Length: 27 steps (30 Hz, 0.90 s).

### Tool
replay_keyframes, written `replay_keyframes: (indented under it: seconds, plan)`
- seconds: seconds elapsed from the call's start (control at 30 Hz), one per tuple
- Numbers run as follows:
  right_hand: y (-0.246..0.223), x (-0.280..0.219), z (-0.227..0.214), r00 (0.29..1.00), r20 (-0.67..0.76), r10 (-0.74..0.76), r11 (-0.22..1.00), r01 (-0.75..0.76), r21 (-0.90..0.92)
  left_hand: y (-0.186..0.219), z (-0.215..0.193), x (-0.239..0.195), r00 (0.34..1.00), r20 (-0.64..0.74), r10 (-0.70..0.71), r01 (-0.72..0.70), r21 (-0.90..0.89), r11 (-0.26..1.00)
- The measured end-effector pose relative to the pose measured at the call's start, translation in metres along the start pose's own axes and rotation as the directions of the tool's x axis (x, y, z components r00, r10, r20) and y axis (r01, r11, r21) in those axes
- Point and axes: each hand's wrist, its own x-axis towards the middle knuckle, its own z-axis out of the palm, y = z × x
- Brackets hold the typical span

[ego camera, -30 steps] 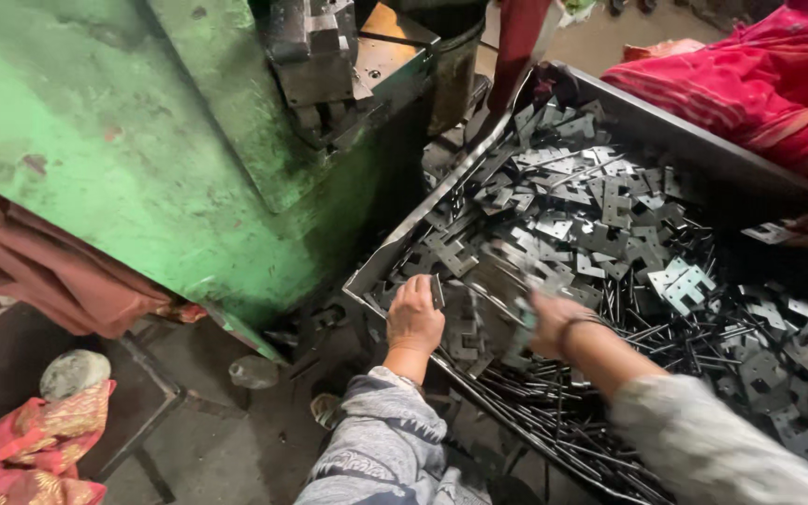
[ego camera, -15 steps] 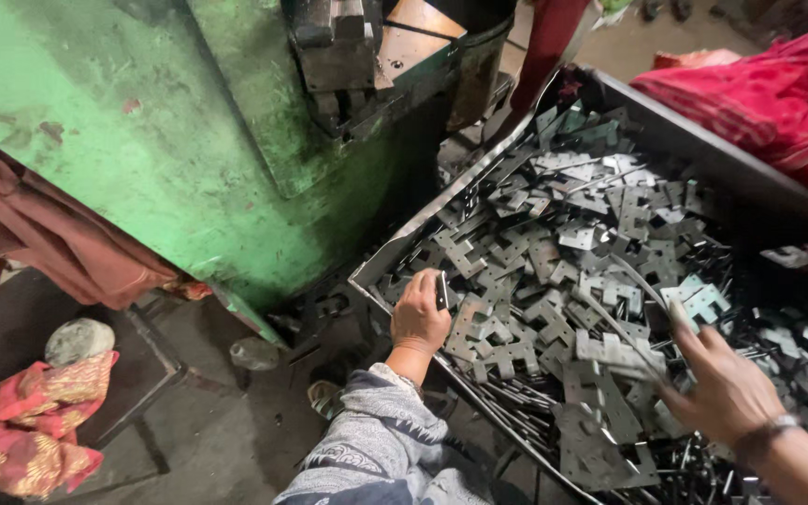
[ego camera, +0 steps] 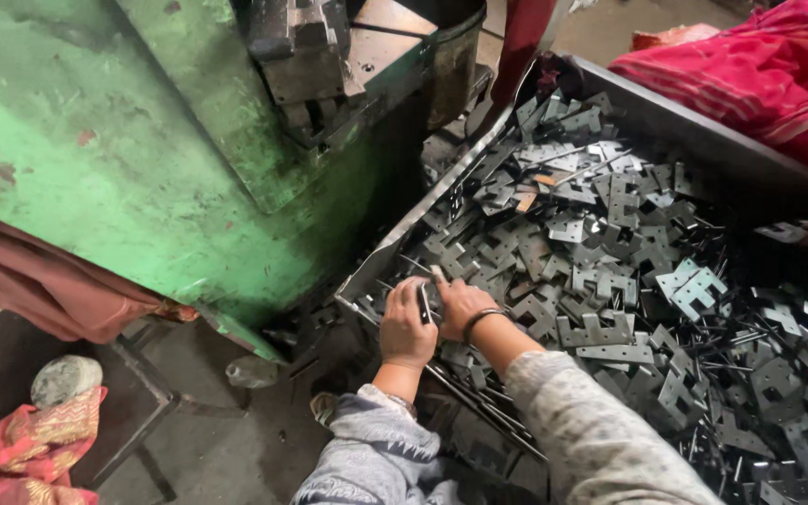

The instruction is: The person sorts through a bin of metal brackets and rods by hand, picking up individual brackets and placing them onto a pile on the right.

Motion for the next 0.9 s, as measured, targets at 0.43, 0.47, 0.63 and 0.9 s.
replay_keyframes:
  seconds: [0.43, 0.47, 0.63, 0.9]
  plan:
    - [0.149, -0.197, -0.076, 0.849, 0.193, 0.492, 0.81, -0.365, -0.46, 0.006, 0.0, 0.0, 0.995, 0.102, 0.003, -0.013, 0.096, 0.995]
    - [0.146, -0.203, -0.081, 0.869, 0.13, 0.478, 0.817, -0.385, -0.428, 0.008, -0.002, 0.001, 0.996, 0.094, -0.008, 0.0, 0.094, 0.996]
    - [0.1, -0.137, -0.088, 0.96, -0.165, 0.225, 0.938, -0.259, -0.232, 0.009, -0.01, 0.001, 1.0, -0.014, 0.024, -0.024, -0.036, 0.999]
    - [-0.011, 0.019, -0.021, 1.0, 0.0, -0.003, 0.996, 0.003, -0.092, -0.001, -0.002, 0.006, 0.999, -0.04, -0.004, 0.003, -0.028, 1.0]
